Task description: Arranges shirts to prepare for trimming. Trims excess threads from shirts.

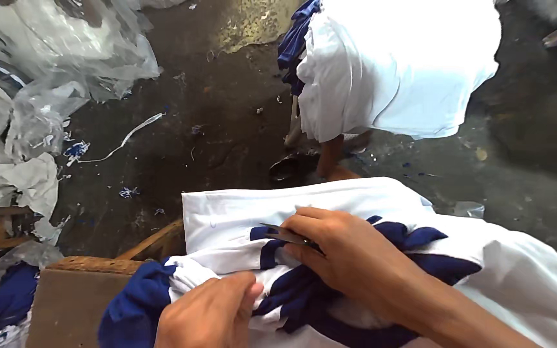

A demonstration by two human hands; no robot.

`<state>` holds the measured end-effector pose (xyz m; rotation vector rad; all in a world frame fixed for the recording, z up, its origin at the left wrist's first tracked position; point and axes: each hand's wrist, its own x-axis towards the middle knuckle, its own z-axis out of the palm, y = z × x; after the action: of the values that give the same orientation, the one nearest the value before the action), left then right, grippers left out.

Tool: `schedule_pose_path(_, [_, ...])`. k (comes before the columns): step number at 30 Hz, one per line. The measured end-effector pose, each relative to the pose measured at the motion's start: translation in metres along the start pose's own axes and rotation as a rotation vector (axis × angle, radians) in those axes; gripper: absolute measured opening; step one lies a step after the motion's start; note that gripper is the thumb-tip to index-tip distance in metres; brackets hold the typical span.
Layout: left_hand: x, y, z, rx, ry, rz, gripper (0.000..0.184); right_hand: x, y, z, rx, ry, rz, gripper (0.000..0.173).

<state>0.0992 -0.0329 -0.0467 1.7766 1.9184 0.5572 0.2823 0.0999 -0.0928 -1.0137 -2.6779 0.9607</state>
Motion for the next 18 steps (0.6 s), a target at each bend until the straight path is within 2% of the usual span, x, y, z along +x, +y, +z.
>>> schedule_pose_path(4, [0.013, -0.002, 0.004, 0.063, -0.03, 0.032, 0.023, 0.0, 0.002, 0.001, 0.029, 0.033, 0.016, 0.013])
schedule_pose_path(8, [0.014, -0.007, 0.003, -0.069, -0.095, -0.078, 0.026, -0.001, 0.005, 0.001, 0.051, 0.049, 0.035, 0.013])
schedule_pose_path(13, [0.019, -0.014, 0.022, 0.032, 0.081, -0.117, 0.024, 0.003, 0.006, 0.003, 0.057, 0.043, 0.01, 0.012])
schedule_pose_path(18, [0.03, -0.02, 0.039, 0.149, 0.127, -0.089, 0.023, 0.004, 0.008, 0.004, 0.081, 0.081, 0.013, 0.013])
